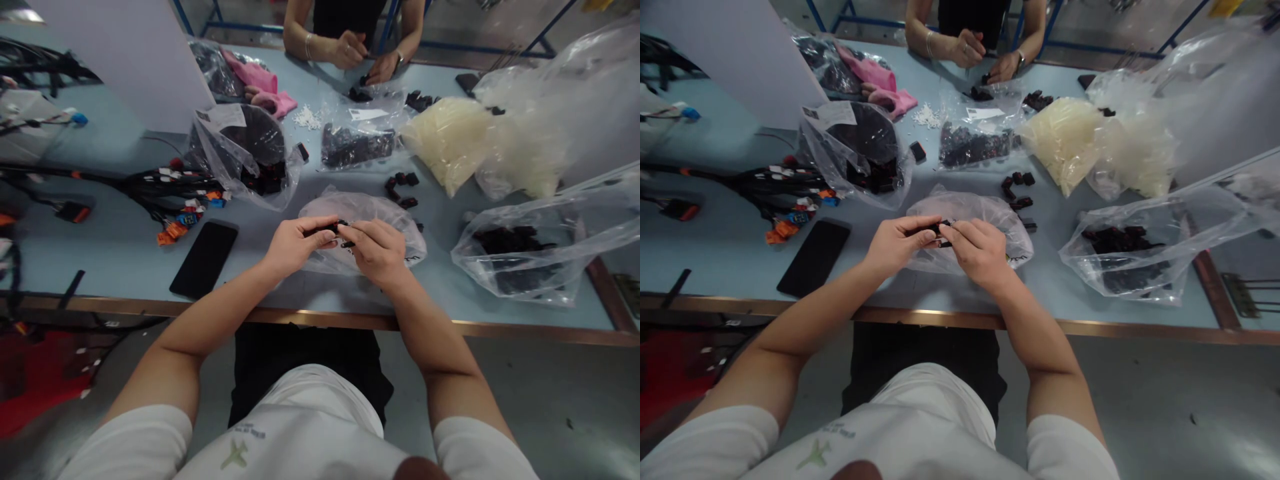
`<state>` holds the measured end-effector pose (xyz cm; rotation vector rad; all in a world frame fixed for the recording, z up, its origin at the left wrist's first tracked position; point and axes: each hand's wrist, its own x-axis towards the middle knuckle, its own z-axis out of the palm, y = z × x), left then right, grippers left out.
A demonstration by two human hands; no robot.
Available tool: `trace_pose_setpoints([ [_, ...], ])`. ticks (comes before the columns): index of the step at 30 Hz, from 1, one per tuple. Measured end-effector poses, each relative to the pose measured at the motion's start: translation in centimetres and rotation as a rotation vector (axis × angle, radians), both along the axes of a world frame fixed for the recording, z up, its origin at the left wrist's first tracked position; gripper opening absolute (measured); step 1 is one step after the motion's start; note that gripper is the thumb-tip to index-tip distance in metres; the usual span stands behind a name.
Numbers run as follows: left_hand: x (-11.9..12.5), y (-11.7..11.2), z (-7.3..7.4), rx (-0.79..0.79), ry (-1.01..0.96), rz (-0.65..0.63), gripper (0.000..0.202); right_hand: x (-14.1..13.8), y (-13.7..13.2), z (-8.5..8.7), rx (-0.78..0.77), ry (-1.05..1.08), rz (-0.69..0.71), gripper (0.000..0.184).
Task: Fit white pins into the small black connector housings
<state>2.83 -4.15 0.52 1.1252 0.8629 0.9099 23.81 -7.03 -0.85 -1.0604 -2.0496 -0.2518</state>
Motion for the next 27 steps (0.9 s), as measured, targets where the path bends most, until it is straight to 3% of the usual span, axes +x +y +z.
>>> trace_pose_setpoints([
  [6, 0.0, -0.1, 0.4, -0.007, -0.005, 0.022, 0.058, -0.3, 0.0, -0.1, 0.085, -0.048, -0.026, 0.029],
  [14, 0.0, 0.4, 0.2, -0.063, -0.079, 0.074, 0.050, -1.0, 0.1, -0.8, -0.148, 0.065, 0.065, 0.041],
  [19, 0.1, 0.8, -0.1, -0.149, -0.200, 0.063, 0.045, -0.4, 0.3, -0.3, -0.205, 0.297, 0.172, 0.047],
  [27, 0.0, 1.0, 0.6, -0.242, -0.270, 0.062, 0.032, 0.1, 0.4, 0.6, -0.245, 0.366, 0.061, 0.033],
])
